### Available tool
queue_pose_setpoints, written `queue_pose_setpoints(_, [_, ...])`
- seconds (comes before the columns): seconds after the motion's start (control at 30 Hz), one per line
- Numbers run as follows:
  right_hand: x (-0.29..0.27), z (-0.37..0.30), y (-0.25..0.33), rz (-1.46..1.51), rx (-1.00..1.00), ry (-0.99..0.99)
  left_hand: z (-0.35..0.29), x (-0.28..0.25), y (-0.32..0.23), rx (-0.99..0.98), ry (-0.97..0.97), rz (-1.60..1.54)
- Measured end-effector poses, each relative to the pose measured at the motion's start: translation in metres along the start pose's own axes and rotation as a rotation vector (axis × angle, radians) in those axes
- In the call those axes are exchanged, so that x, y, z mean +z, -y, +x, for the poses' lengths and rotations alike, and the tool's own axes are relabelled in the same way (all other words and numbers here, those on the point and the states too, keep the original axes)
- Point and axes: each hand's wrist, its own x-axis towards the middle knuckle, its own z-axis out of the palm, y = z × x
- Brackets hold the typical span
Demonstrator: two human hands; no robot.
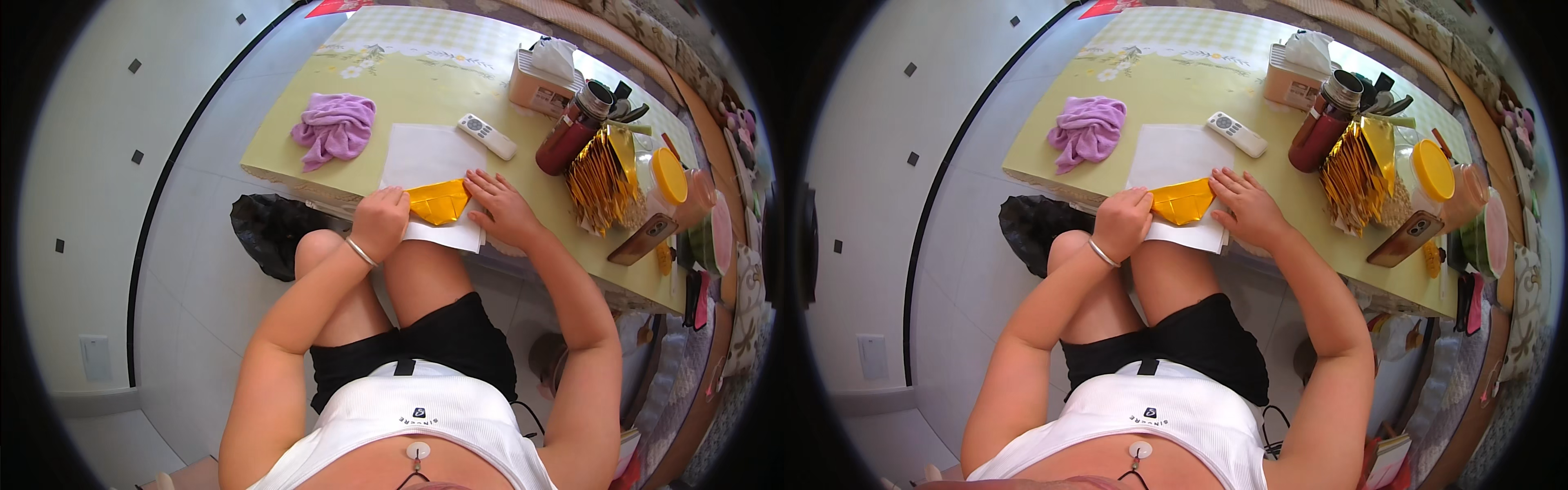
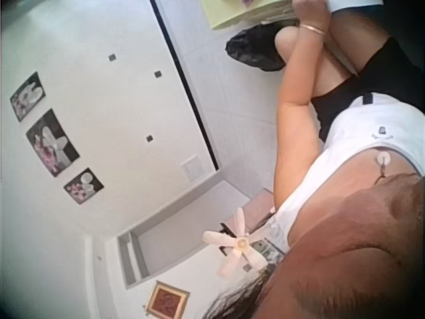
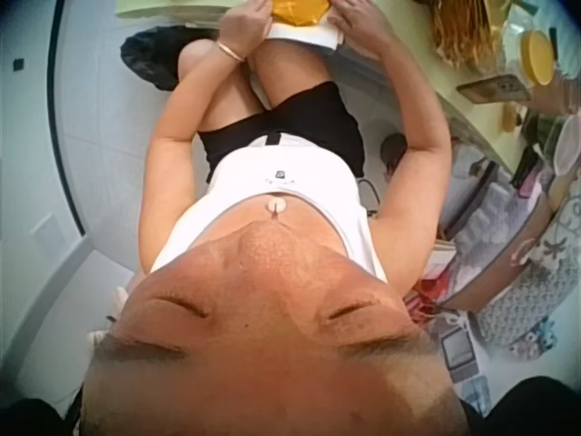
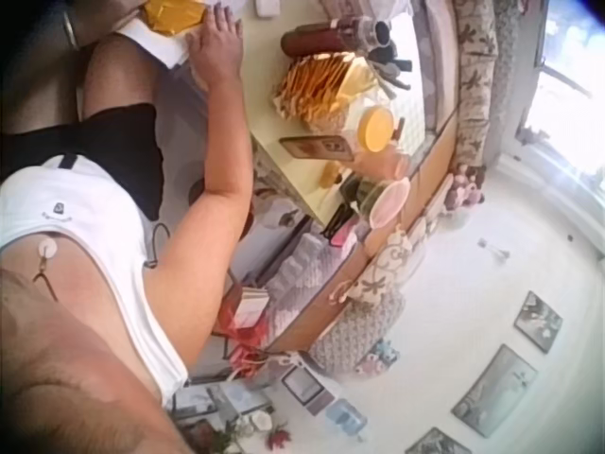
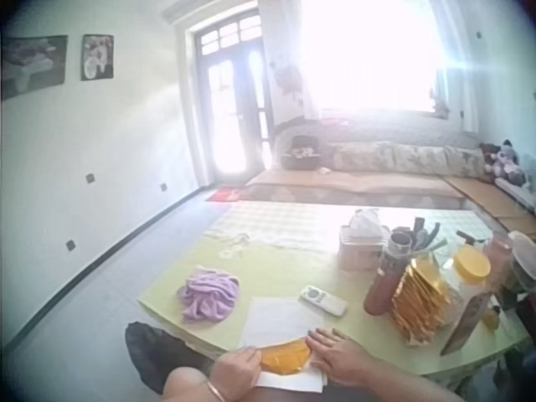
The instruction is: The person sits on the floor and folds a yellow sheet of paper into a smaller shape using both hands. They repeatedly fold the paper in half and then fold the corners to create a triangular shape, repeating this process multiple times.
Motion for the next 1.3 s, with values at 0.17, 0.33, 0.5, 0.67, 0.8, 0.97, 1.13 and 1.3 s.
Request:
queue_pose_setpoints(0.17, [-0.011, 0.006, 0.007, 0.118, 0.006, -0.126, 0.002, -0.005, 0.003, -0.111, -0.076, -0.135])
queue_pose_setpoints(0.33, [0.011, 0.02, -0.003, 0.373, 0.111, -0.415, 0.002, 0.008, 0.016, -0.6, -0.142, -0.653])
queue_pose_setpoints(0.5, [0.014, 0.029, 0.025, 1.098, 0.429, -0.543, -0.004, 0.003, 0.026, -1.0, -0.221, -1.336])
queue_pose_setpoints(0.67, [0.021, 0.025, 0.047, 1.248, 0.347, -0.684, -0.015, 0.008, 0.03, -1.054, -0.367, -1.466])
queue_pose_setpoints(0.8, [0.023, 0.017, 0.06, 1.243, 0.341, -0.718, -0.017, 0.004, 0.024, -1.098, -0.462, -1.524])
queue_pose_setpoints(0.97, [0.029, 0.006, 0.071, 1.29, 0.33, -0.751, -0.025, -0.002, 0.02, -1.074, -0.508, -1.666])
queue_pose_setpoints(1.13, [0.027, -0.008, 0.086, 1.297, 0.293, -0.748, -0.033, -0.011, 0.013, -0.971, -0.518, -1.536])
queue_pose_setpoints(1.3, [0.017, -0.022, 0.106, 1.349, 0.348, -0.756, -0.042, -0.023, 0.002, -0.904, -0.53, -1.482])
